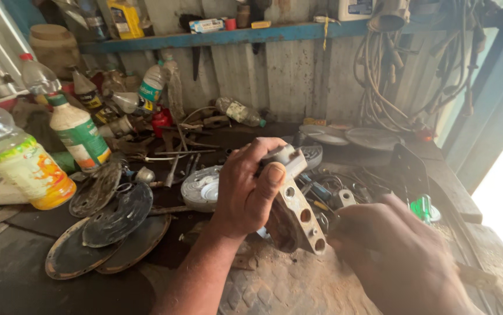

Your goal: The person holds a metal engine casing and uses a metal file to smooth its edges and internal surfaces. They rotate the part to access different areas and continue filing throughout the clip.

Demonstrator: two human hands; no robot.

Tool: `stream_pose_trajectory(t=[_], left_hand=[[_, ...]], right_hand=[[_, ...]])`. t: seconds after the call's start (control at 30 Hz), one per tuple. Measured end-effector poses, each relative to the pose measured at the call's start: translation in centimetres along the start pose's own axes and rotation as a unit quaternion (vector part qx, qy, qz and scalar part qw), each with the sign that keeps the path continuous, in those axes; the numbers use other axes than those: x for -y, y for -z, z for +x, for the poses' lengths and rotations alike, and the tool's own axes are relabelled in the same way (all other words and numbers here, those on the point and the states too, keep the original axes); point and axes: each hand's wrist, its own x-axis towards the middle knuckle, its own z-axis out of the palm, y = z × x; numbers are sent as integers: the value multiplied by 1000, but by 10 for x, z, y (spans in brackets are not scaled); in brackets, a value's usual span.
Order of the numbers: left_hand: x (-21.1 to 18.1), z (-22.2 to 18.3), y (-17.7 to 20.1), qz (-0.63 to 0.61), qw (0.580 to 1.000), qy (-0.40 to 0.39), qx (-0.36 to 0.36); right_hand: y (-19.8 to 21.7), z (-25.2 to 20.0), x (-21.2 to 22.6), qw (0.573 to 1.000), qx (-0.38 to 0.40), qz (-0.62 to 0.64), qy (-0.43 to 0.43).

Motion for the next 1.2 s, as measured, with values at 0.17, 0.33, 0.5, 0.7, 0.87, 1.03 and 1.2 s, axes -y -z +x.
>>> stream_pose_trajectory(t=[0.17,0.33,0.5,0.7,0.87,1.03,1.2], left_hand=[[-4,0,4,11,1000,-21,8],[-4,2,6,-26,999,17,13],[0,0,6,-29,1000,-6,2],[5,-3,8,-60,998,18,10],[5,-5,8,-48,998,34,2],[5,-4,7,-56,998,20,-4],[9,-7,6,-46,999,13,-12]], right_hand=[[6,-9,10,961,62,173,-205],[-30,-26,17,949,65,137,-277],[-34,-28,22,912,67,392,-100],[-36,-19,16,955,154,227,-113],[-30,-22,18,968,65,197,-143],[-12,-6,5,999,20,1,-47],[-7,-5,7,974,50,52,-214]])
